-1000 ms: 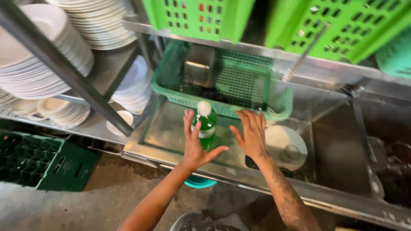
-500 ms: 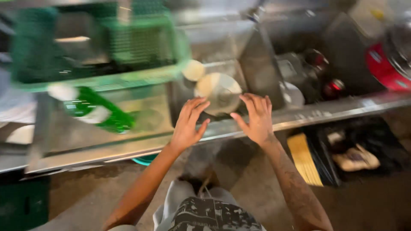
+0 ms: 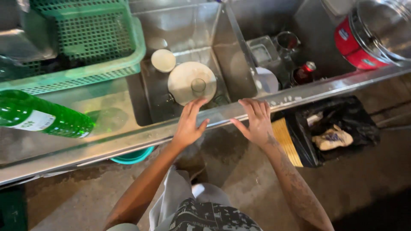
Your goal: Washing and rinsing various dishes, containers, and utensils in a kitchen sink.
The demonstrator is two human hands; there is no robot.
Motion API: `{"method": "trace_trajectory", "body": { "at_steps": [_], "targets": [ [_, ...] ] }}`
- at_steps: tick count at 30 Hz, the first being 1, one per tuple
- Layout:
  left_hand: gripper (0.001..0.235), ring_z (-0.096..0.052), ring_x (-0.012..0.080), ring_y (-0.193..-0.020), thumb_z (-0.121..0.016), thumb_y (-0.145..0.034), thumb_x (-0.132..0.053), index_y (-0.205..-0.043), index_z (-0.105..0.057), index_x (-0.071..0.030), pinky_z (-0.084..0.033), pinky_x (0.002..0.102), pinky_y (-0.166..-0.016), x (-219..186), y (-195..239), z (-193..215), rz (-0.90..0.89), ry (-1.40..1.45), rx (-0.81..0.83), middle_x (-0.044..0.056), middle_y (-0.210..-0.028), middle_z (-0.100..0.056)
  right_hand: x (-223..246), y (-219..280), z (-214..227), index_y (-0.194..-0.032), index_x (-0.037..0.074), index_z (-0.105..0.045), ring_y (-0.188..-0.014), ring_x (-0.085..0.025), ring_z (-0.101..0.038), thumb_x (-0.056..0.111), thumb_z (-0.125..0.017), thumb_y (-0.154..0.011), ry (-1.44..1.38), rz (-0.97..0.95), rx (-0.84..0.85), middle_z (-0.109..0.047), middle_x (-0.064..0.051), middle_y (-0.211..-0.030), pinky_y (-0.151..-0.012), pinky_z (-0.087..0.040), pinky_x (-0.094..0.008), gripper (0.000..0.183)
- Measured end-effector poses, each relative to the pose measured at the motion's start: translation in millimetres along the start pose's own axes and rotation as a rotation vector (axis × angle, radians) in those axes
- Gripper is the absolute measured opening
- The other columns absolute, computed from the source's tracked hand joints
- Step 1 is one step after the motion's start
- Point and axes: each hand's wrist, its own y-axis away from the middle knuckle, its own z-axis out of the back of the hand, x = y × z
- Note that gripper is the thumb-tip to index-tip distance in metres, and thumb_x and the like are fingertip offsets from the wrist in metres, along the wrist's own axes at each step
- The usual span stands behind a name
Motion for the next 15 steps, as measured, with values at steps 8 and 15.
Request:
{"method": "trace_trajectory", "body": {
  "at_steps": [8, 15],
  "targets": [
    [0.071, -0.05, 0.042, -0.134, -0.076, -0.083, -0.005, -0.148, -0.046, -0.007, -0.041, 0.047, -0.114, 44.0, -26.4, 54.9, 0.058, -0.068, -0.017, 0.019, -0.143, -0.054, 3.0, -69.0, -45.9, -0.137, 0.007, -0.054, -0.125, -0.039, -0.052, 0.038, -0.077, -0.088, -0.033, 0.031, -0.01, -0.058, -0.014, -0.133, -0.112, -0.033, -0.06, 0.062],
    [0.072, -0.05, 0.0438, -0.131, -0.075, -0.079, -0.004, -0.144, -0.045, -0.007, -0.042, 0.048, -0.111, 90.3, -44.4, 86.9, 0.024, -0.104, 0.087, 0.02, -0.14, -0.053, -13.0, -109.9, -103.3, -0.128, 0.01, -0.059, -0.123, -0.04, -0.051, 0.038, -0.075, -0.088, -0.015, 0.0, -0.035, -0.056, -0.014, -0.132, -0.11, -0.034, -0.056, 0.052]
  ]
}}
